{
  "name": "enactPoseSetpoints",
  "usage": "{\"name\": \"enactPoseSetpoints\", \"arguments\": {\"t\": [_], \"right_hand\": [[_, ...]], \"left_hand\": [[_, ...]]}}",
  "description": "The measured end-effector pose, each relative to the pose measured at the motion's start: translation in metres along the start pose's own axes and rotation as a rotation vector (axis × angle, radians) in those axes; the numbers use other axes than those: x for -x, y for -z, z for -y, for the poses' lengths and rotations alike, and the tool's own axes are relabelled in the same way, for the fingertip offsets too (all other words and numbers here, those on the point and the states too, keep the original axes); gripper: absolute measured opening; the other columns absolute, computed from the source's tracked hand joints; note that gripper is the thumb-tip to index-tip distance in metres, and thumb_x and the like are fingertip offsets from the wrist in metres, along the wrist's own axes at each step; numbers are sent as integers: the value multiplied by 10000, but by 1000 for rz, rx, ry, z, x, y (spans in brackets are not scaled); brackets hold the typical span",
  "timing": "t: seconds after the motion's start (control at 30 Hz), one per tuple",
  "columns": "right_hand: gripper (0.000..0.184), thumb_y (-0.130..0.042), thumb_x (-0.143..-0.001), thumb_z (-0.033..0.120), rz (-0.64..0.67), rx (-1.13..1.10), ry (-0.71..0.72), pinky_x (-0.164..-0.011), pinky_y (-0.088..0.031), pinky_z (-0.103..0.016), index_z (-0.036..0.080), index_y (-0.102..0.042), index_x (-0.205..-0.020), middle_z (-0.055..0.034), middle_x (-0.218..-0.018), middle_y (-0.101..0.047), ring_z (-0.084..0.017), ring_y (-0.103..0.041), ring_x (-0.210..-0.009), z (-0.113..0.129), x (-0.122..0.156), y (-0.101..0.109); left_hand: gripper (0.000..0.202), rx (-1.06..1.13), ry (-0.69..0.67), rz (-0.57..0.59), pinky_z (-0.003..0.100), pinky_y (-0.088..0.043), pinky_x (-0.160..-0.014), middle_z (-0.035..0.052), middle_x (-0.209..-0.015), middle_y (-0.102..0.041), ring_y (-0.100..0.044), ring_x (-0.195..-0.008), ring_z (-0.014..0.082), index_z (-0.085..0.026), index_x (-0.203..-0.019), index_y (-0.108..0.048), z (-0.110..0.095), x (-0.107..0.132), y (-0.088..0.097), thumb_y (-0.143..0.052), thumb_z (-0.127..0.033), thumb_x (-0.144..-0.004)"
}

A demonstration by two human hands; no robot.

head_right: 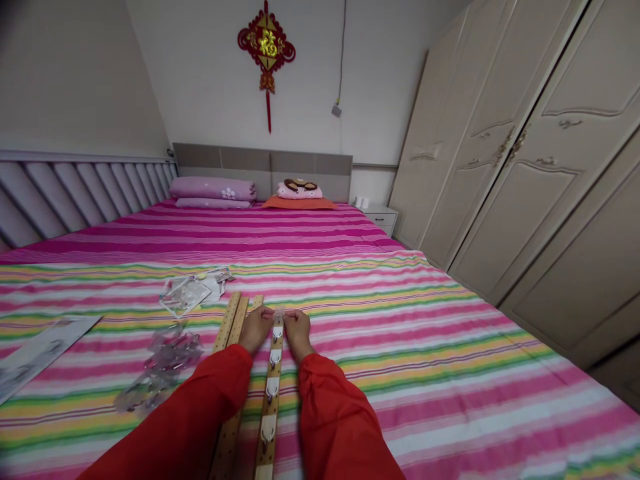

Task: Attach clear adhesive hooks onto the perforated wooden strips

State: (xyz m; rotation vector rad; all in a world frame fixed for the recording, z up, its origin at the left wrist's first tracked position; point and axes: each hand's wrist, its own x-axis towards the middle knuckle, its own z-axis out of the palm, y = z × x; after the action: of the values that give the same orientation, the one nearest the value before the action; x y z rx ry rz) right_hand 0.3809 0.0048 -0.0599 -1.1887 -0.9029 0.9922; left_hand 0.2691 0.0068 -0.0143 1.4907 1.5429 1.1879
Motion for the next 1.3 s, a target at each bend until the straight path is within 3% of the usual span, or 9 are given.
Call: {"name": "enactPoseSetpoints", "arguments": {"t": [0.23, 0.47, 0.63, 0.73, 0.9, 1.3], "right_hand": [[79, -576, -551, 231, -50, 26, -18, -535, -447, -251, 199, -627, -601, 11, -567, -657, -169, -590, -564, -5, -3, -1], [80, -585, -579, 231, -52, 88, -7, -548, -461, -247, 190, -639, -621, 13, -572, -655, -164, -592, -568, -10, -3, 1], [252, -593, -608, 239, -59, 165, 16, -557, -475, -263, 178, -696, -830, 20, -585, -655, -170, -593, -564, -13, -3, 0], [305, -594, -652, 245, -43, 219, 62, -681, -501, -299, 204, -713, -930, -6, -727, -713, -195, -638, -711, -12, -1, 1], [239, -577, -695, 180, 20, 321, 129, -879, -451, -353, 226, -761, -843, -58, -898, -737, -242, -640, -923, -5, 3, 3], [275, -536, -717, 128, 124, 354, 117, -775, -473, -345, 250, -777, -769, -38, -763, -751, -249, -659, -784, 0, 6, 1]], "left_hand": [[145, -94, -36, 17, 243, -445, -638, 17, -635, -652, -596, -623, 139, -149, -700, -662, 7, -2, -5, -567, -47, -661], [223, -176, -118, 65, 266, -451, -771, 67, -775, -702, -624, -747, 159, -134, -785, -713, 11, -1, -6, -541, -32, -687], [236, -212, -180, 121, 274, -437, -802, 79, -816, -709, -619, -800, 175, -146, -804, -729, 11, 1, -5, -526, -58, -721], [211, -227, -218, 172, 277, -431, -762, 67, -735, -692, -600, -734, 174, -153, -749, -733, 11, 2, -4, -533, -87, -736], [223, -233, -242, 198, 282, -418, -727, 47, -642, -650, -576, -673, 174, -168, -739, -742, 11, 3, -4, -537, -81, -732], [170, -165, -141, 228, 290, -427, -711, 69, -624, -679, -617, -687, 208, -176, -642, -740, 9, 4, -5, -592, -107, -689]]}}
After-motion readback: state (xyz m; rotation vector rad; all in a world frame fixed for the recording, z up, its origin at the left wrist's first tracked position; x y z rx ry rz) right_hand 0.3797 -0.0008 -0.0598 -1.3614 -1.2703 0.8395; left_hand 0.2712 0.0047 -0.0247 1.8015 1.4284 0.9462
